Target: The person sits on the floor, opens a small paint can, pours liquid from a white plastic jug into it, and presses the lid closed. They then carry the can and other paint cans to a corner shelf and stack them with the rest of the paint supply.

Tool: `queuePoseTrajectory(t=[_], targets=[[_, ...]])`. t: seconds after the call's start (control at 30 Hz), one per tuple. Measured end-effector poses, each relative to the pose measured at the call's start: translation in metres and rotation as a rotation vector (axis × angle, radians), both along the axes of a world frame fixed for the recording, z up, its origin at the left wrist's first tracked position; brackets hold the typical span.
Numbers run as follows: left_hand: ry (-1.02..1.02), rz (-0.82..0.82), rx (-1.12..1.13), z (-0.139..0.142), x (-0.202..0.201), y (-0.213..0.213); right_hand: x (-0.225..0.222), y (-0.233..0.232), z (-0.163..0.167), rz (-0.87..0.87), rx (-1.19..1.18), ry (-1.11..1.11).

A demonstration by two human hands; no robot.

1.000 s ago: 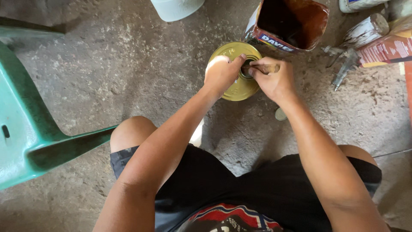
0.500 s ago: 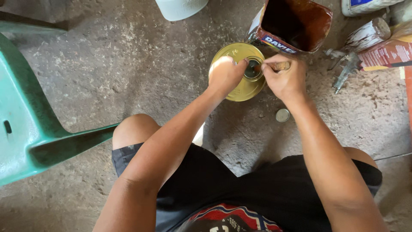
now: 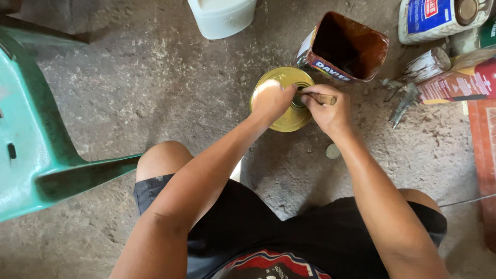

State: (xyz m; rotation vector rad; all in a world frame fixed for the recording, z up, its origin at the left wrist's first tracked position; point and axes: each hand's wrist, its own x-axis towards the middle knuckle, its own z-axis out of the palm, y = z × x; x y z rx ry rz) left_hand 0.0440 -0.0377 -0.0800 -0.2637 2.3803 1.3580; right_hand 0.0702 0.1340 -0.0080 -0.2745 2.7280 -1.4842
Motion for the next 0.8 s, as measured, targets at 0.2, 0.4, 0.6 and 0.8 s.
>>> queuePoseTrajectory(t=[0.2, 0.4, 0.6, 0.8], targets=[[0.014, 0.011, -0.046, 0.0047, -0.0002, -0.0002, -0.0008, 0.0032, -0.0025, -0.125, 0.134, -0.136], [-0.017, -0.018, -0.035, 0.0084, -0.0004, -0.0017, -0.0028, 0.0038, -0.0081, -0.039, 0.101, -0.177], [-0.04, -0.021, -0.027, 0.0098, -0.0012, -0.0018, -0.0035, 0.0072, -0.008, -0.096, 0.064, -0.016], [-0.027, -0.005, -0.024, 0.0085, 0.0004, -0.0006, -0.0058, 0.0097, -0.0069, -0.083, 0.131, -0.207]])
